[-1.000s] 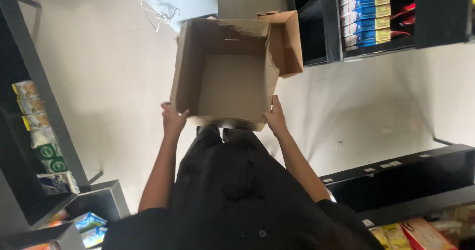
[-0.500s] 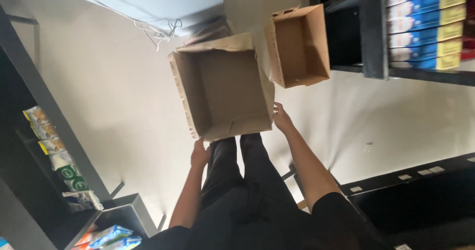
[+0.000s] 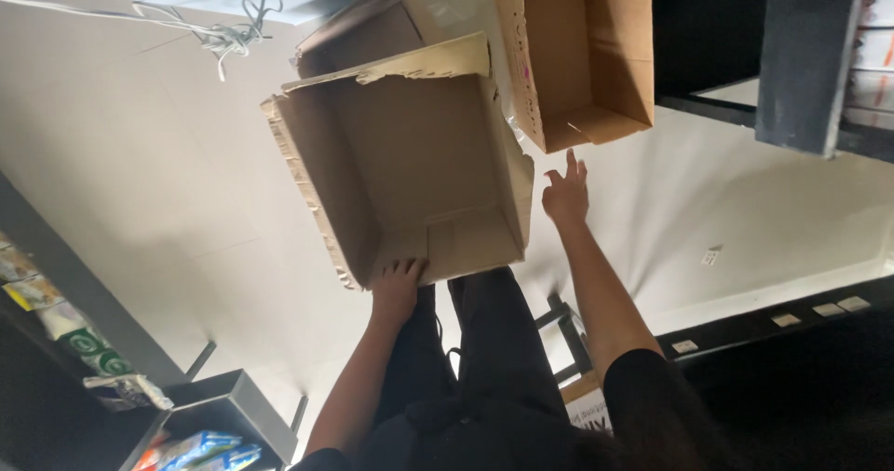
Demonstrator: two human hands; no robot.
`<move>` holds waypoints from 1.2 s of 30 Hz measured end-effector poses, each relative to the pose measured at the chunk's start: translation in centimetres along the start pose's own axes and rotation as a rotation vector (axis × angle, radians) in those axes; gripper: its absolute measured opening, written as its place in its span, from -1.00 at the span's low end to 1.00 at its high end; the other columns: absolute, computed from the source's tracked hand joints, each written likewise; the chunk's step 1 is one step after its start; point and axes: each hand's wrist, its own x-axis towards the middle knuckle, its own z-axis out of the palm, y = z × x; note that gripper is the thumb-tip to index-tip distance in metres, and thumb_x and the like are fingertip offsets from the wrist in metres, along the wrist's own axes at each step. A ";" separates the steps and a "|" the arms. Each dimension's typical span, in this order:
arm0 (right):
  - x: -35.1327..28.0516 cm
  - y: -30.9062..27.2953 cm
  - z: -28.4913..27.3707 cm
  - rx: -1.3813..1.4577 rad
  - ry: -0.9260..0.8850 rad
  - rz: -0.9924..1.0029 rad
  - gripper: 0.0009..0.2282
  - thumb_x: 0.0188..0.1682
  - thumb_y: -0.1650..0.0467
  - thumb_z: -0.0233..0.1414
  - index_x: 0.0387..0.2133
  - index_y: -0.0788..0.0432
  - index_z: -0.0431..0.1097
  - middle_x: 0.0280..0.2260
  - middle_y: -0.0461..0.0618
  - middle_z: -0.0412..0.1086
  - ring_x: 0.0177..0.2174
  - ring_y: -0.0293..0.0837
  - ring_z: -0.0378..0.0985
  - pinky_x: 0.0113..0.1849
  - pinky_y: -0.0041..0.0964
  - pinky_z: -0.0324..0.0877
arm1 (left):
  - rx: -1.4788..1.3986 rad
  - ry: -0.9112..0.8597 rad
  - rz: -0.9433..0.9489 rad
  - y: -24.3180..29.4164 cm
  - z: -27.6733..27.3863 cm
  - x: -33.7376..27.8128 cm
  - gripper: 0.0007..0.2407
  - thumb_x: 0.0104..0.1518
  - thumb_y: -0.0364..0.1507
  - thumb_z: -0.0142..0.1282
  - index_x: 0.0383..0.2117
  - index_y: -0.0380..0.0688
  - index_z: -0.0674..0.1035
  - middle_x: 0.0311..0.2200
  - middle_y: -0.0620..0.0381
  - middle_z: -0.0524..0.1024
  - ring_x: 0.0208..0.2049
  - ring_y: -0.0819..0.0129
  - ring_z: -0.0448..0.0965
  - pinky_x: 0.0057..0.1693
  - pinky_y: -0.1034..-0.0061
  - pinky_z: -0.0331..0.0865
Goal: Restocking canned goods from a cardboard box onto store shelves.
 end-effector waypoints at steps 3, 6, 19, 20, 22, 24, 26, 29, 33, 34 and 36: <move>3.7 0.4 0.4 -0.409 -0.173 -0.092 -0.70 -0.08 0.48 0.01 -0.08 0.04 0.50 0.42 0.08 -0.19 0.37 0.08 -0.25 0.27 0.03 -0.13 | -0.043 -0.025 -0.027 -0.6 0.0 1.3 -0.59 0.15 -0.52 -0.03 0.13 0.21 0.52 0.13 0.11 0.49 0.07 -0.06 0.51 0.12 0.07 0.40; 7.4 4.2 4.6 -0.641 -0.253 -0.177 -0.68 -0.09 0.47 0.02 -0.04 0.16 0.47 0.41 0.11 -0.23 0.38 0.07 -0.34 0.29 0.08 -0.31 | 0.001 0.109 0.033 -0.5 -0.9 2.7 -0.58 0.13 -0.51 -0.05 0.13 0.28 0.53 0.11 0.18 0.51 0.01 -0.03 0.57 0.08 0.07 0.44; -5.3 -1.6 -6.5 -0.138 0.289 -0.522 -0.86 -0.08 0.60 0.05 -0.26 0.33 0.36 -0.12 0.18 0.30 0.06 0.17 0.29 0.29 0.07 0.03 | 0.024 0.130 -0.185 -0.9 0.1 9.9 -0.64 0.01 -0.43 0.26 0.00 0.00 0.55 -0.10 -0.05 0.57 -0.11 -0.02 0.62 -0.02 0.18 0.50; -6.7 -1.8 -7.7 -0.141 0.305 -0.515 -0.86 -0.08 0.60 0.05 -0.26 0.33 0.36 -0.12 0.18 0.30 0.06 0.17 0.29 0.29 0.07 0.03 | 0.026 0.138 -0.170 -1.1 -0.9 9.1 -0.64 0.01 -0.43 0.26 0.00 0.00 0.55 -0.10 -0.05 0.57 -0.11 -0.02 0.62 -0.02 0.18 0.50; -9.6 -2.4 -10.2 -0.151 0.332 -0.554 -0.81 -0.20 0.68 0.00 -0.35 0.27 0.33 -0.18 0.14 0.30 0.01 0.18 0.31 0.14 0.00 0.20 | -0.085 0.096 -0.148 -1.8 -3.1 7.6 -0.65 0.01 -0.40 0.23 -0.01 0.03 0.55 -0.14 -0.02 0.57 -0.13 -0.04 0.61 -0.03 0.09 0.48; -13.1 -3.0 -11.0 -0.081 0.331 -0.536 -0.81 -0.20 0.69 -0.01 -0.37 0.24 0.32 -0.21 0.11 0.29 -0.04 0.16 0.31 0.07 0.00 0.22 | -0.067 0.091 -0.074 -3.7 -4.2 4.8 -0.72 0.06 -0.37 0.21 -0.07 0.04 0.57 -0.14 -0.01 0.58 -0.11 -0.02 0.61 -0.02 0.12 0.49; -16.1 -4.0 -11.8 -0.013 0.348 -0.519 -0.80 -0.20 0.70 -0.03 -0.40 0.21 0.31 -0.24 0.09 0.29 -0.08 0.14 0.31 0.00 0.00 0.24 | -0.044 0.096 0.012 -5.1 -5.6 3.2 -0.79 0.11 -0.35 0.19 -0.13 0.05 0.59 -0.14 0.01 0.59 -0.09 -0.01 0.61 0.00 0.14 0.50; -21.2 -6.8 -12.8 0.035 0.406 -0.465 -0.84 -0.15 0.66 -0.04 -0.43 0.18 0.31 -0.26 0.07 0.28 -0.13 0.11 0.28 -0.05 0.02 0.19 | 0.007 0.047 0.038 -6.1 -7.6 2.2 -0.70 0.11 -0.32 0.15 -0.01 -0.02 0.55 -0.07 -0.06 0.55 -0.11 -0.03 0.61 -0.04 0.10 0.47; -29.4 -13.4 -13.9 0.113 0.487 -0.361 -0.86 -0.17 0.62 -0.09 -0.44 0.16 0.31 -0.25 0.09 0.29 -0.12 0.12 0.26 -0.06 0.02 0.15 | -0.264 -0.199 0.130 -5.1 -8.7 2.2 -0.64 0.16 -0.13 0.17 -0.03 -0.05 0.54 -0.02 -0.10 0.55 -0.05 -0.01 0.61 0.02 0.21 0.47; -31.4 -15.3 -14.2 0.151 0.543 -0.362 -0.86 -0.17 0.62 -0.10 -0.44 0.16 0.31 -0.23 0.09 0.29 -0.11 0.12 0.26 -0.06 0.01 0.15 | -0.505 -0.177 0.301 -4.5 -8.7 2.4 -0.63 0.18 -0.10 0.13 -0.05 -0.07 0.57 -0.09 -0.05 0.64 -0.06 0.09 0.69 0.01 0.31 0.53; -33.8 -18.2 -14.4 0.166 0.625 -0.377 -0.86 -0.15 0.62 -0.09 -0.43 0.15 0.31 -0.22 0.06 0.30 -0.10 0.10 0.28 -0.06 -0.02 0.16 | -0.586 -0.166 0.338 -3.2 -9.0 4.3 -0.57 0.19 -0.05 0.08 0.01 -0.08 0.54 -0.03 0.01 0.60 -0.08 0.12 0.69 -0.01 0.31 0.51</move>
